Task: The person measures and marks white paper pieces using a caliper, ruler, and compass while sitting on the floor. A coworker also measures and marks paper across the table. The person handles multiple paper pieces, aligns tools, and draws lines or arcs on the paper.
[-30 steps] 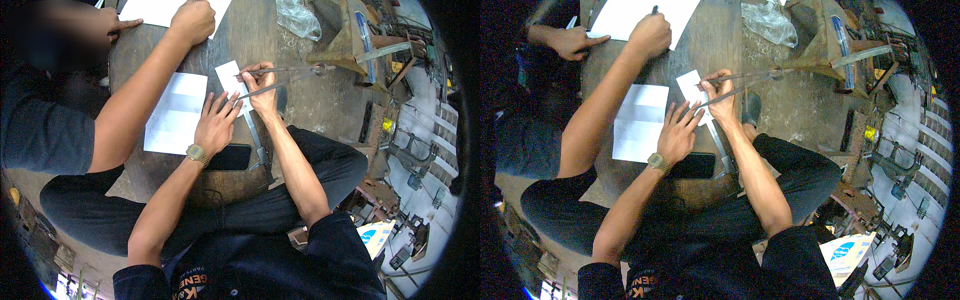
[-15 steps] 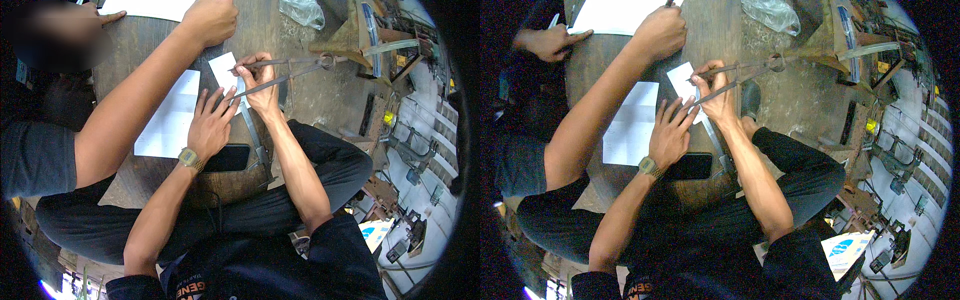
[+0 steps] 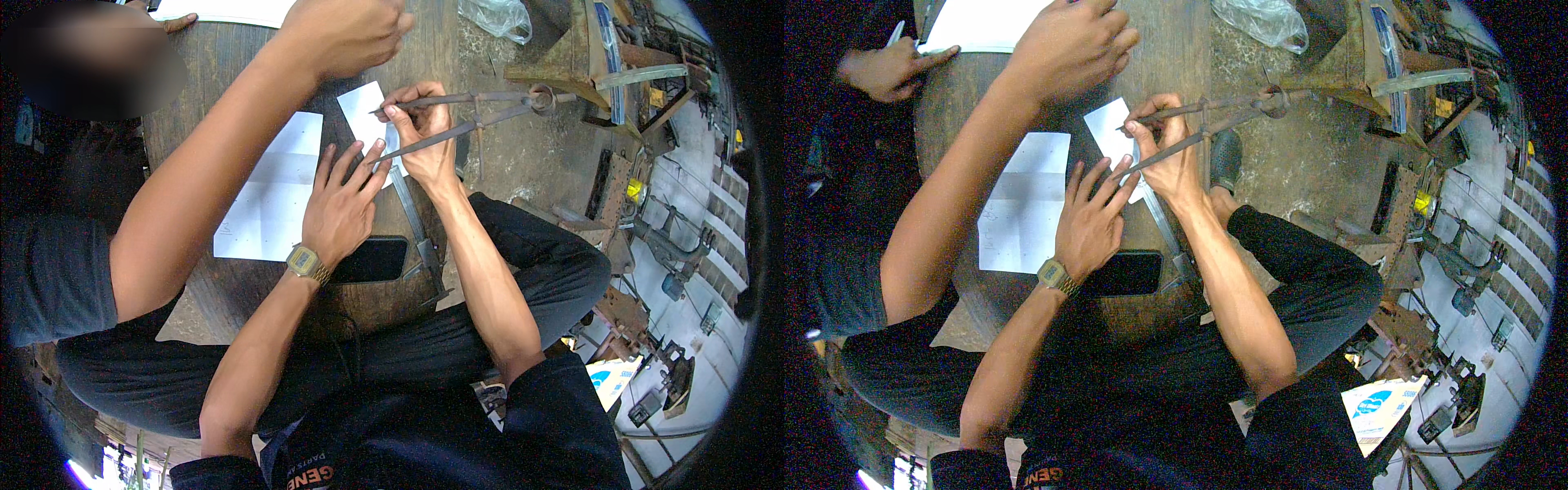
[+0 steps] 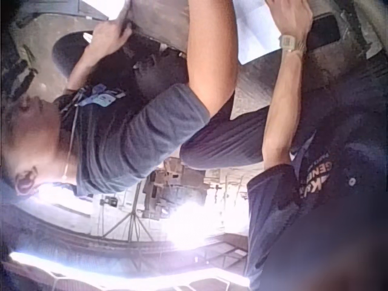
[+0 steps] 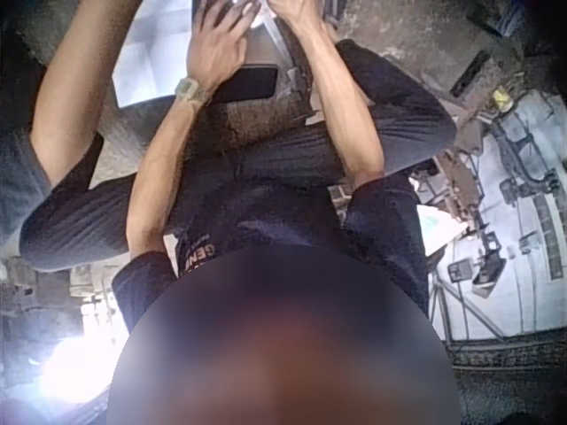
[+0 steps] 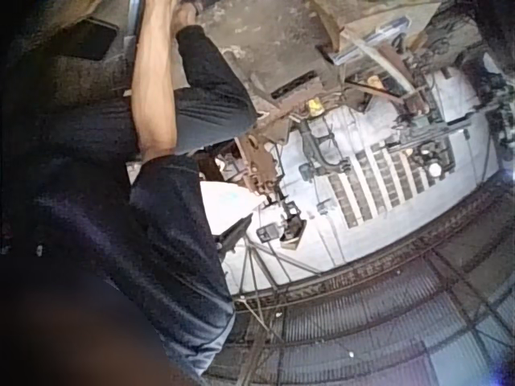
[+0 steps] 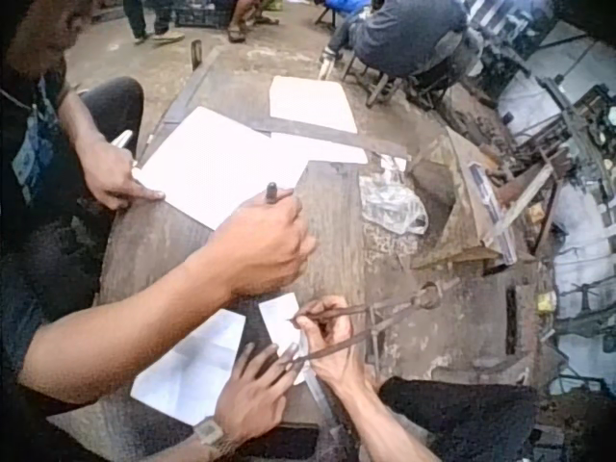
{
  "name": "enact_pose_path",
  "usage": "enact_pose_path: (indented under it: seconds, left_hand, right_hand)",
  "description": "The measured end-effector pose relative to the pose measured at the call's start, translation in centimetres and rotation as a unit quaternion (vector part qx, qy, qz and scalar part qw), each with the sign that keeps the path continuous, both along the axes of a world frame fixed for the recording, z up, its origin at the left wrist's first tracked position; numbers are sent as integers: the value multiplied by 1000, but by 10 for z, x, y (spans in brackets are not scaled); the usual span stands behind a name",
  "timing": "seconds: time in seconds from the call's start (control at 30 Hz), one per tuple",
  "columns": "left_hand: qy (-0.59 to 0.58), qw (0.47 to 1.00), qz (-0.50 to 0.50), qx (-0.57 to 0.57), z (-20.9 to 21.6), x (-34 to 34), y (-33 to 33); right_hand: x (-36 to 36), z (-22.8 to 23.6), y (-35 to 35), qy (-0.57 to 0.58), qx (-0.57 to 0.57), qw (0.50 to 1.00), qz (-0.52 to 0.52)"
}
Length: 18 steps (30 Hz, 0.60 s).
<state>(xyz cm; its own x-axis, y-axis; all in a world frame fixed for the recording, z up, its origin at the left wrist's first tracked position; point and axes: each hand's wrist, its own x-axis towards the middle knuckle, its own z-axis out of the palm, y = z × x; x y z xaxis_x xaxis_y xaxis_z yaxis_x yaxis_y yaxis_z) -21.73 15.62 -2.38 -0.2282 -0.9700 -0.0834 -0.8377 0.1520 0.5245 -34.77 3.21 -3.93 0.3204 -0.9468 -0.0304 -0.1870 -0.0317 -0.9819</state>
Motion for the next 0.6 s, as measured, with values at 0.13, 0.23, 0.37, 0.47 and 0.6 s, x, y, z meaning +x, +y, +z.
enact_pose_path:
  seconds: [0.13,0.23,0.37,0.47,0.6]
  left_hand:
    - [0,1000,1,0,0,0,0]
    - [-7,1000,1,3,0,0,1]
    - [-8,1000,1,7,-1,0,1]
    - [19,1000,5,12,-2,0,1]
    - [36,999,8,13,-1,1,1]
  right_hand:
    - [0,1,0,3,-10,1000,3]
    - [0,2,0,4,-16,1000,7]
    - [2,5,0,19,-26,999,4]
    - [4,10,0,82,-82,993,19]
    - [7,16,1,90,-77,993,11]
